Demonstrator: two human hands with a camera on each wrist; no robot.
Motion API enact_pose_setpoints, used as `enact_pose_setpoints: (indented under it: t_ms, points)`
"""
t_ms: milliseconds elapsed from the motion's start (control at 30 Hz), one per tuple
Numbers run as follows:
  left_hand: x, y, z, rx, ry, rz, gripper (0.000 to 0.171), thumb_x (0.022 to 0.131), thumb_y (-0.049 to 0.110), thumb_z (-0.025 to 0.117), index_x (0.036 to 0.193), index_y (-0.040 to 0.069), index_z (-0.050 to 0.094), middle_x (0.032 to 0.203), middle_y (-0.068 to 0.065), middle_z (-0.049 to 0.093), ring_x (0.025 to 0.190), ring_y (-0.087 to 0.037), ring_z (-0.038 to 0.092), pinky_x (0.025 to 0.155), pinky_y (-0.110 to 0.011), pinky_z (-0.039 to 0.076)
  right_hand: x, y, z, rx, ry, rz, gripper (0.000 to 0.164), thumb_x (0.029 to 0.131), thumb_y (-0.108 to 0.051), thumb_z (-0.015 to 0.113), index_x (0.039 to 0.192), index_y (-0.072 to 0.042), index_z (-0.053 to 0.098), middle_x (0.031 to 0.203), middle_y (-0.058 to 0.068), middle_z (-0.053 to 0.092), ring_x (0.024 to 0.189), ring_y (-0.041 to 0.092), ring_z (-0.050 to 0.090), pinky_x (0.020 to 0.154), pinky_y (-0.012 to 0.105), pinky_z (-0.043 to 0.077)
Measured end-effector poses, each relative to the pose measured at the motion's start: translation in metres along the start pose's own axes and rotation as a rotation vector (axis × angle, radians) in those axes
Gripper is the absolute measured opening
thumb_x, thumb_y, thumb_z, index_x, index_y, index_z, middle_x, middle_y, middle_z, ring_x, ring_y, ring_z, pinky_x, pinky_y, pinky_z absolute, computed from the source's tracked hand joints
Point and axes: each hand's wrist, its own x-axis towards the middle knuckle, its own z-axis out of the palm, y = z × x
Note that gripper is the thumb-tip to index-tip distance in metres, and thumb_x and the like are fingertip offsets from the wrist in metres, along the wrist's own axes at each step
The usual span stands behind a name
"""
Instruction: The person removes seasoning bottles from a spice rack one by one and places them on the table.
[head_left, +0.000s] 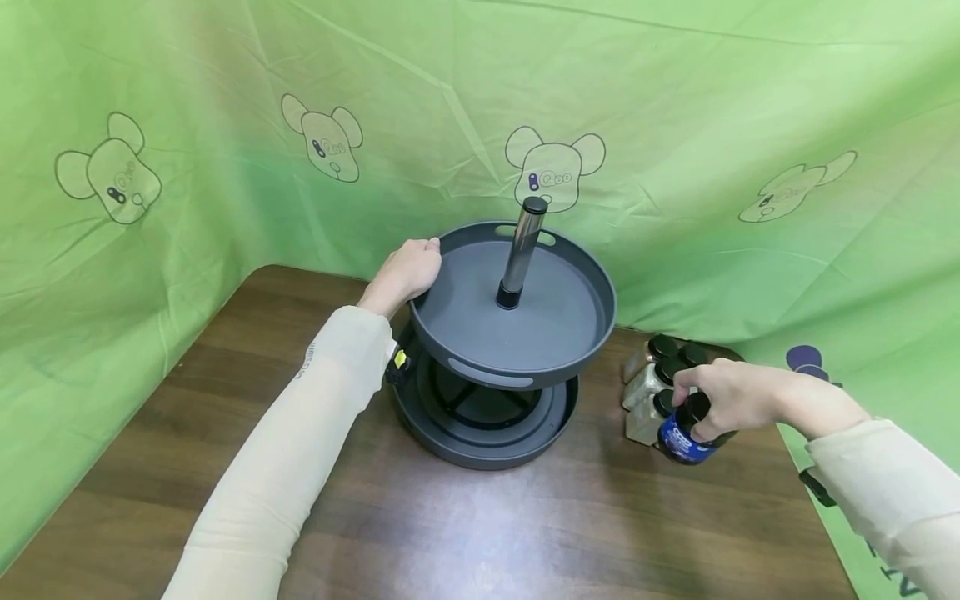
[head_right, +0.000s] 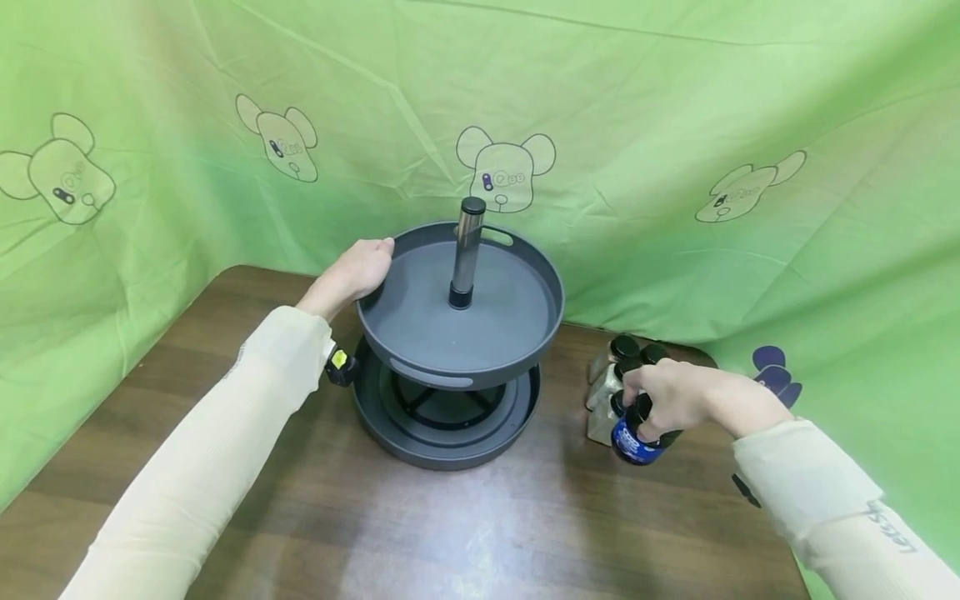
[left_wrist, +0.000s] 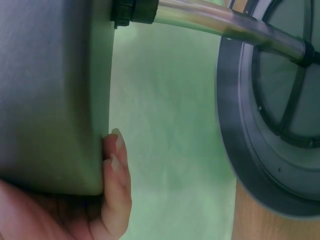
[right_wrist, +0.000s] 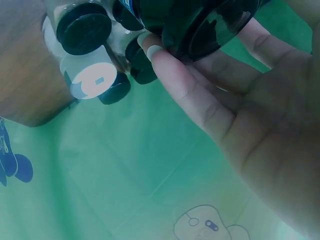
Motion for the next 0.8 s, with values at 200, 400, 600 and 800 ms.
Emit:
enact_pose_setpoints:
  t_ms: [200, 400, 600, 800]
  points:
    - [-0.001, -0.001, 0.0, -0.005, 0.001, -0.002, 0.059, 0.105, 0.045, 0.016, 0.151, 0.014, 0.039, 0.159, -0.006, 0.035, 0.145, -0.033, 0.034, 0.116, -0.049, 0.033, 0.003, 0.001, 0.005, -0.054, 0.038, 0.014, 0.039, 0.07, -0.024, 0.08, 0.103, -0.014, 0.063, 0.082, 0.003, 0.059, 0.072, 0.016, 0.048, 0.06, 0.029, 0.04]
    - [-0.002, 0.001, 0.0, -0.004, -0.002, 0.005, 0.059, 0.105, 0.044, 0.016, 0.151, 0.015, 0.038, 0.16, -0.006, 0.034, 0.146, -0.034, 0.033, 0.117, -0.049, 0.032, 0.005, 0.005, 0.016, -0.086, 0.095, 0.011, 0.04, 0.068, -0.023, 0.081, 0.098, -0.009, 0.058, 0.079, 0.004, 0.058, 0.07, 0.017, 0.05, 0.059, 0.03, 0.042]
    - [-0.002, 0.001, -0.001, -0.001, -0.021, -0.006, 0.059, 0.105, 0.045, 0.015, 0.153, 0.016, 0.034, 0.161, -0.005, 0.031, 0.149, -0.033, 0.028, 0.119, -0.048, 0.029, 0.006, 0.006, 0.026, -0.106, 0.159, 0.002, 0.042, 0.067, -0.028, 0.082, 0.091, -0.007, 0.054, 0.076, 0.003, 0.058, 0.068, 0.016, 0.053, 0.059, 0.032, 0.044]
    - [-0.001, 0.0, -0.001, -0.002, -0.018, -0.006, 0.059, 0.105, 0.045, 0.015, 0.153, 0.016, 0.035, 0.161, -0.005, 0.031, 0.149, -0.033, 0.027, 0.12, -0.048, 0.028, 0.008, 0.004, 0.029, -0.117, 0.166, 0.011, 0.045, 0.068, -0.032, 0.082, 0.089, -0.008, 0.051, 0.076, 0.004, 0.057, 0.065, 0.018, 0.054, 0.057, 0.034, 0.046]
